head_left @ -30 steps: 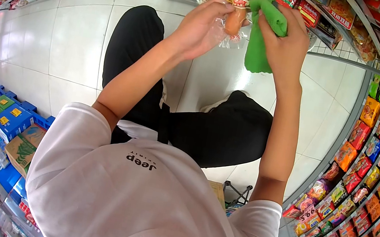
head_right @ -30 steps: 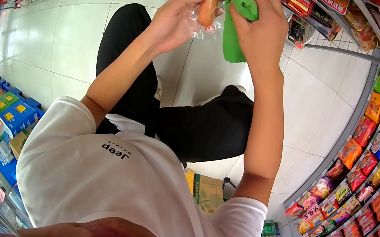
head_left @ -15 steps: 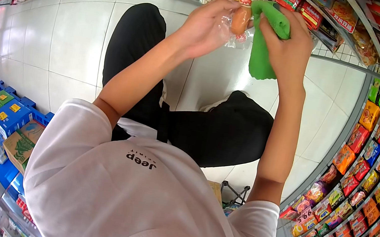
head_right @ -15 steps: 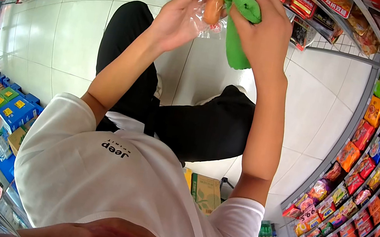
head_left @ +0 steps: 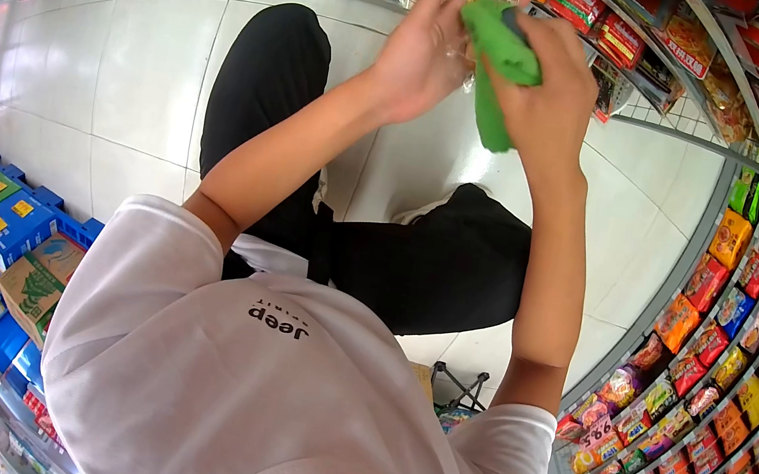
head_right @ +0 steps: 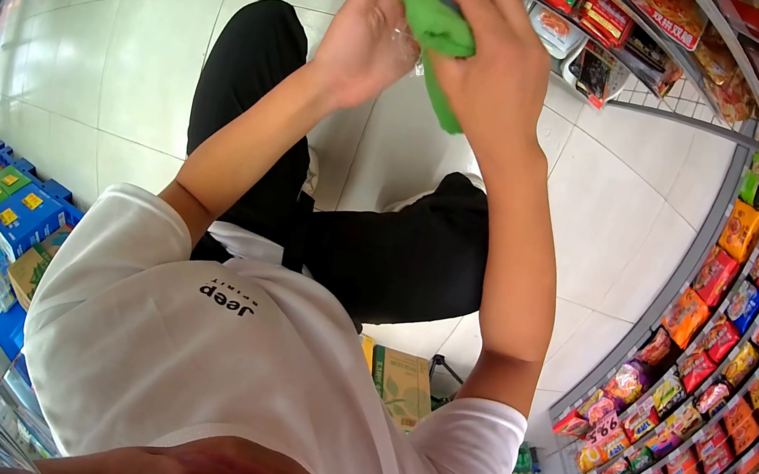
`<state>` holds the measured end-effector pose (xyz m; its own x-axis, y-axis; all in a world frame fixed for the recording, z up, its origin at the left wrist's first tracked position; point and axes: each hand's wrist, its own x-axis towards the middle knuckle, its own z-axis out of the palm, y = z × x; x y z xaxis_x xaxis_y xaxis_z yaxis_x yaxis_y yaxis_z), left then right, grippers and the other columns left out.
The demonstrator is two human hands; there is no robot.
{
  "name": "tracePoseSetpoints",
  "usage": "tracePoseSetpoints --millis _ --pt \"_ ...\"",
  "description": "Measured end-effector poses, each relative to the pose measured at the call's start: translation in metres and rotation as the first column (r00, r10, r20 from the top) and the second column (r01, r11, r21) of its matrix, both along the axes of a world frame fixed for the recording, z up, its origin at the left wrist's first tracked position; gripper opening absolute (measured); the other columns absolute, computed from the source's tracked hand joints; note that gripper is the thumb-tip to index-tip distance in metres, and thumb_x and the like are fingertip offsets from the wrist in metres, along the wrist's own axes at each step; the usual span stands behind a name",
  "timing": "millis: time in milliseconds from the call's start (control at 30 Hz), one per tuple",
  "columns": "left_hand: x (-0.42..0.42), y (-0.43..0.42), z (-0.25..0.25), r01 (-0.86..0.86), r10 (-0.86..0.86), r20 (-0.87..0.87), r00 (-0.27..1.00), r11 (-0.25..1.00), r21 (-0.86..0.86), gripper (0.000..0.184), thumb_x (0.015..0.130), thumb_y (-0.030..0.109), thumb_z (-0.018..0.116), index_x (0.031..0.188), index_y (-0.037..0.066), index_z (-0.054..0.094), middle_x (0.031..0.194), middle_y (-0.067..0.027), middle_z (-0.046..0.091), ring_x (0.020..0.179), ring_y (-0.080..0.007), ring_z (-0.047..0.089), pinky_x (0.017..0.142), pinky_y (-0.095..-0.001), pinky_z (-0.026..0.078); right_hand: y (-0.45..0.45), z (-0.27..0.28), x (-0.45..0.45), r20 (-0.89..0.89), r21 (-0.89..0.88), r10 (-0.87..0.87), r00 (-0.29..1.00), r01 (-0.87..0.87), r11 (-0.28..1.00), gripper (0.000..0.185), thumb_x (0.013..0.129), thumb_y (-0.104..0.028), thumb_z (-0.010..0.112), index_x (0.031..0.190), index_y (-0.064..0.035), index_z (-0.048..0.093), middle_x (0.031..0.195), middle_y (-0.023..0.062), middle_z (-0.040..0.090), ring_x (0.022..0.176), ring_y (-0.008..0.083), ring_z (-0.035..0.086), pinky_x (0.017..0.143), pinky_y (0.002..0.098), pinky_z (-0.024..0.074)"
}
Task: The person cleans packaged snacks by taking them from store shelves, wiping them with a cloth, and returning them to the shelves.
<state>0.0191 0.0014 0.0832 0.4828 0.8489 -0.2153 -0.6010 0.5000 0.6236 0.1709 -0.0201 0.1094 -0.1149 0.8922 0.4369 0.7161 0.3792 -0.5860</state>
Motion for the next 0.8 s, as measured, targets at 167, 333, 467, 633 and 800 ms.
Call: tracePoseSetpoints --millis 167,333,467,633,800 --pt "0.007 -0.007 0.007 -0.041 0.043 0.026 0.999 0.996 -0.083 0.077 0.106 0.070 0.024 0.155 0.014 0.042 0.148 -0.0036 0.053 0.137 -0.0210 0.048 0.119 -0.0427 0.032 0.006 -0.005 -0.003 -0.055 0.001 -0.060 0.997 0.060 0.998 0.037 0.079 -0.013 0.083 0.111 -0.0015 0.070 0.104 0.0113 0.069 0.091 0.0311 0.068 0.081 0.0371 0.0552" --pt "0.008 0.007 -0.007 -0.168 0.212 0.291 0.933 0.971 -0.169 0.065 0.108 0.060 0.033 0.148 0.011 0.048 0.136 -0.0065 0.058 0.126 -0.0227 0.055 0.112 -0.0429 0.039 0.005 -0.005 -0.004 -0.023 -0.078 0.030 0.999 -0.031 0.996 0.034 0.080 -0.012 0.082 0.109 -0.0021 0.069 0.103 0.0117 0.068 0.089 0.0312 0.067 0.080 0.0370 0.0546" --pt "0.007 0.016 -0.014 -0.178 0.249 0.361 0.899 0.959 -0.218 0.067 0.106 0.063 0.035 0.139 0.007 0.054 0.123 -0.0137 0.066 0.116 -0.0301 0.063 0.108 -0.0450 0.046 0.000 -0.003 -0.005 -0.038 -0.133 0.083 0.996 -0.088 0.987 0.036 0.078 -0.010 0.082 0.110 -0.0023 0.069 0.102 0.0116 0.068 0.089 0.0316 0.067 0.079 0.0369 0.0545" --pt "0.001 0.020 -0.014 -0.176 0.256 0.455 0.853 0.962 -0.211 0.077 0.105 0.066 0.032 0.146 0.004 0.048 0.132 -0.0162 0.063 0.123 -0.0342 0.060 0.112 -0.0467 0.044 -0.001 0.001 0.000 0.015 -0.220 0.153 0.988 -0.146 0.965 0.033 0.076 -0.016 0.083 0.106 -0.0085 0.072 0.098 0.0066 0.068 0.085 0.0329 0.069 0.074 0.0400 0.0559" --pt "0.005 0.015 -0.005 -0.219 0.323 0.404 0.856 0.934 -0.282 0.070 0.106 0.058 0.037 0.148 0.003 0.048 0.131 -0.0170 0.063 0.123 -0.0342 0.060 0.113 -0.0469 0.043 0.002 -0.010 0.001 0.024 -0.071 0.072 0.997 -0.070 0.995 0.034 0.075 -0.016 0.083 0.106 -0.0101 0.071 0.096 0.0062 0.066 0.084 0.0317 0.068 0.074 0.0398 0.0562"
